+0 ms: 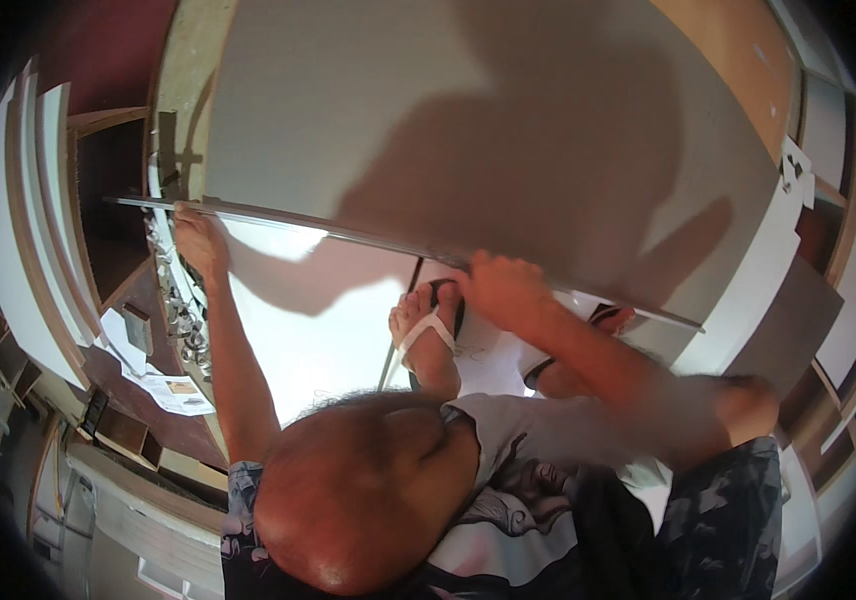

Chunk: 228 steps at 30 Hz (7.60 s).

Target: The person measures and marks a large white panel using a metal ruler and a utility knife, then cuts along the marked line. They handle the cut pieces and place them on the floor, then repeat the process on another panel.

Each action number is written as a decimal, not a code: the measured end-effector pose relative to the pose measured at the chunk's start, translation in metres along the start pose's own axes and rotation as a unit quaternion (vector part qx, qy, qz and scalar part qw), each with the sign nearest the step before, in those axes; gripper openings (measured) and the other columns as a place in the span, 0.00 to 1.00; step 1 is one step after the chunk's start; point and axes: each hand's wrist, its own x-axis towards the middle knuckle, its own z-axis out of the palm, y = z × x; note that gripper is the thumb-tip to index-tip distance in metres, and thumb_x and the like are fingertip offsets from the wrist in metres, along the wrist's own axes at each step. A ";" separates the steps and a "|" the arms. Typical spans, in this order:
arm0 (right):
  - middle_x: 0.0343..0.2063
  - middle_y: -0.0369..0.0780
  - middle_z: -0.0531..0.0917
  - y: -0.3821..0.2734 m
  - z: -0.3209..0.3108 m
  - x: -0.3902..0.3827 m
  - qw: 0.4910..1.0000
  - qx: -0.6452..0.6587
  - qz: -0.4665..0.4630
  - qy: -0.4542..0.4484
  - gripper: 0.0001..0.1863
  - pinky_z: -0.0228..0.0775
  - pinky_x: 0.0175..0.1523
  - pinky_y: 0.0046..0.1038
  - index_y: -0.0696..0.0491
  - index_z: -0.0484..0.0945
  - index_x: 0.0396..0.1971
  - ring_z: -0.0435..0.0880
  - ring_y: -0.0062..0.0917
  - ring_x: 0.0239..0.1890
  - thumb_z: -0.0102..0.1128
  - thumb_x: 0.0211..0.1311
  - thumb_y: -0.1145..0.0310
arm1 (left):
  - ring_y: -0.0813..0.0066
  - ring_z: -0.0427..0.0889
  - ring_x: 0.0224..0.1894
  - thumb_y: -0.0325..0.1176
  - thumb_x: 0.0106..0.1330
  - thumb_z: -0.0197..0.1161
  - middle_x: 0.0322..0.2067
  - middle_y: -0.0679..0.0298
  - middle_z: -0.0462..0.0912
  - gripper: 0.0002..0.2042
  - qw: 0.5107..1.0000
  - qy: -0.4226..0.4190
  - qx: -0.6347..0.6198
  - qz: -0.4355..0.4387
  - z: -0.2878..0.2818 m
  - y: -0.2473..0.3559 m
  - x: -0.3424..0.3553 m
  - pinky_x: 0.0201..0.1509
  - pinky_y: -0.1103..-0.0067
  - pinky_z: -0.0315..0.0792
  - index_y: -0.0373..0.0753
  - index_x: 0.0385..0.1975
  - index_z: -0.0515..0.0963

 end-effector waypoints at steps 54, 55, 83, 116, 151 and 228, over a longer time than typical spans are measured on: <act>0.30 0.57 0.85 -0.105 -0.056 0.027 0.991 0.039 -0.120 0.050 0.26 0.78 0.46 0.53 0.63 0.78 0.39 0.86 0.58 0.36 0.45 0.78 0.51 | 0.26 0.81 0.42 0.51 0.82 0.35 0.36 0.32 0.83 0.31 0.998 0.012 -0.003 -0.067 -0.011 0.018 -0.003 0.46 0.46 0.72 0.27 0.40 0.79; 0.29 0.57 0.85 -0.131 -0.040 0.055 0.979 0.069 -0.169 0.093 0.26 0.78 0.46 0.54 0.63 0.78 0.40 0.86 0.58 0.36 0.44 0.78 0.52 | 0.27 0.81 0.43 0.51 0.82 0.36 0.36 0.32 0.83 0.31 0.997 0.004 0.000 -0.081 -0.010 0.022 -0.002 0.47 0.46 0.73 0.28 0.41 0.79; 0.37 0.52 0.89 -0.109 -0.016 0.040 0.993 0.095 -0.073 0.008 0.24 0.81 0.47 0.49 0.60 0.84 0.39 0.89 0.51 0.40 0.52 0.74 0.52 | 0.28 0.81 0.41 0.49 0.82 0.36 0.37 0.31 0.83 0.30 0.997 0.033 -0.021 0.067 0.004 -0.021 -0.002 0.47 0.47 0.74 0.27 0.38 0.79; 0.30 0.49 0.87 0.299 0.055 -0.120 0.996 -0.040 0.058 0.051 0.27 0.78 0.50 0.50 0.52 0.86 0.40 0.87 0.51 0.40 0.48 0.72 0.43 | 0.33 0.83 0.38 0.70 0.75 0.26 0.34 0.38 0.85 0.45 0.991 0.002 0.075 0.107 0.021 -0.084 0.047 0.43 0.49 0.75 0.28 0.36 0.79; 0.47 0.48 0.79 0.368 0.146 -0.132 0.945 -0.004 0.065 0.320 0.23 0.71 0.50 0.49 0.52 0.71 0.50 0.80 0.48 0.50 0.69 0.57 0.66 | 0.65 0.81 0.36 0.58 0.75 0.59 0.37 0.55 0.84 0.30 0.926 -0.145 -0.290 -0.191 -0.009 -0.029 0.035 0.39 0.66 0.78 0.27 0.43 0.82; 0.37 0.52 0.87 0.461 0.123 -0.064 0.687 0.295 0.401 0.529 0.35 0.74 0.50 0.50 0.58 0.81 0.44 0.86 0.52 0.43 0.58 0.65 0.35 | 0.41 0.81 0.57 0.68 0.64 0.63 0.52 0.36 0.82 0.45 0.968 -0.094 0.051 0.226 -0.017 0.051 0.054 0.63 0.57 0.73 0.21 0.55 0.77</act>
